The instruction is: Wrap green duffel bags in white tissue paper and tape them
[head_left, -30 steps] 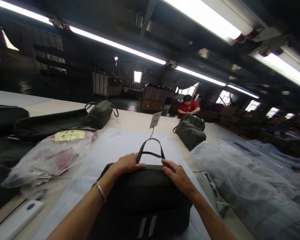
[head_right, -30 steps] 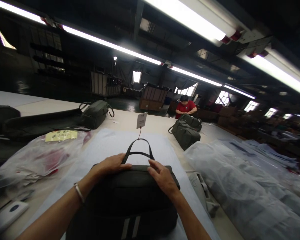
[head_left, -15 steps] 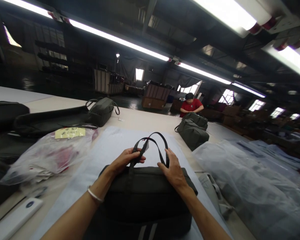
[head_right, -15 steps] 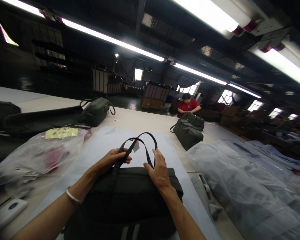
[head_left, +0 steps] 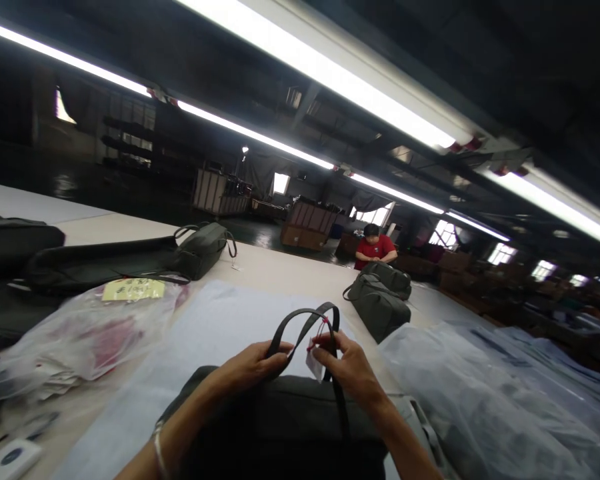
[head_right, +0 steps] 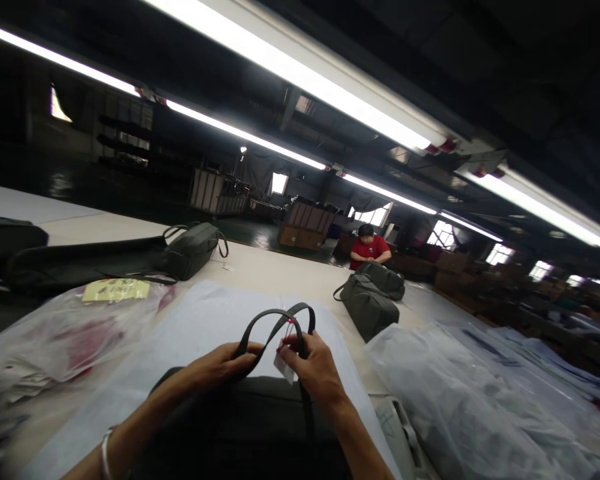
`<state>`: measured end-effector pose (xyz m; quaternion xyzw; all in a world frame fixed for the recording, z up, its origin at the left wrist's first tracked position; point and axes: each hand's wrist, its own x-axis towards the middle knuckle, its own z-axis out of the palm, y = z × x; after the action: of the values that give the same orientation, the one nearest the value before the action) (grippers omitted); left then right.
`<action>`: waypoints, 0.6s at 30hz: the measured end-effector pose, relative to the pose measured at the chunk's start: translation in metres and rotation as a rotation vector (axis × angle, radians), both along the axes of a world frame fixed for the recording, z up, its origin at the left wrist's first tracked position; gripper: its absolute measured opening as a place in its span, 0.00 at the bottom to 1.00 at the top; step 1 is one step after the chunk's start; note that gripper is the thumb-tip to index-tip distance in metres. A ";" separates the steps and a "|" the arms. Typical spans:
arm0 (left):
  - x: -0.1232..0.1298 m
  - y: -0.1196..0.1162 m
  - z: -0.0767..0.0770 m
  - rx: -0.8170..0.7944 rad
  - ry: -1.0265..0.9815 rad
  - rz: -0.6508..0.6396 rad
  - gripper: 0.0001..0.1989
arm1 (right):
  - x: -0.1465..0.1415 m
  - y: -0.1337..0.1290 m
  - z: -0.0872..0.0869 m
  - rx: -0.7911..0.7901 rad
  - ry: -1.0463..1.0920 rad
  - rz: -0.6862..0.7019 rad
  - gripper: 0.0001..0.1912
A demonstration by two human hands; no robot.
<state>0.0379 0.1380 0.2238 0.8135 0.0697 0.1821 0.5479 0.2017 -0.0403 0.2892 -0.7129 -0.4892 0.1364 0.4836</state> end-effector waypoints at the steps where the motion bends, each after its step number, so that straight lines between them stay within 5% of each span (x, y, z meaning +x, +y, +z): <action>1: -0.002 -0.001 0.004 0.119 -0.045 0.160 0.30 | -0.004 -0.004 0.010 0.012 0.064 0.034 0.23; 3: -0.009 -0.006 0.017 0.367 -0.202 0.459 0.41 | -0.012 -0.013 0.030 -0.015 0.177 0.147 0.22; 5: -0.019 -0.018 0.041 0.604 -0.390 0.563 0.48 | -0.021 -0.022 0.049 -0.091 0.195 0.255 0.20; 8: -0.033 -0.049 0.083 0.827 -0.498 0.335 0.43 | -0.037 -0.034 0.070 -0.139 0.155 0.325 0.23; 11: -0.039 -0.081 0.109 0.746 -0.392 0.115 0.35 | -0.049 -0.049 0.079 -0.144 0.082 0.320 0.32; 15: -0.043 -0.113 0.110 0.577 -0.302 0.128 0.34 | -0.046 -0.076 0.073 -0.228 0.045 0.296 0.44; 18: -0.041 -0.137 0.096 0.720 -0.331 0.126 0.29 | -0.034 -0.095 0.062 -0.231 0.136 0.349 0.53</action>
<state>-0.0030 0.0006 0.3202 0.9073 -0.0381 0.3568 0.2194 0.1672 -0.1358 0.3510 -0.6572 -0.5528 0.3209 0.3995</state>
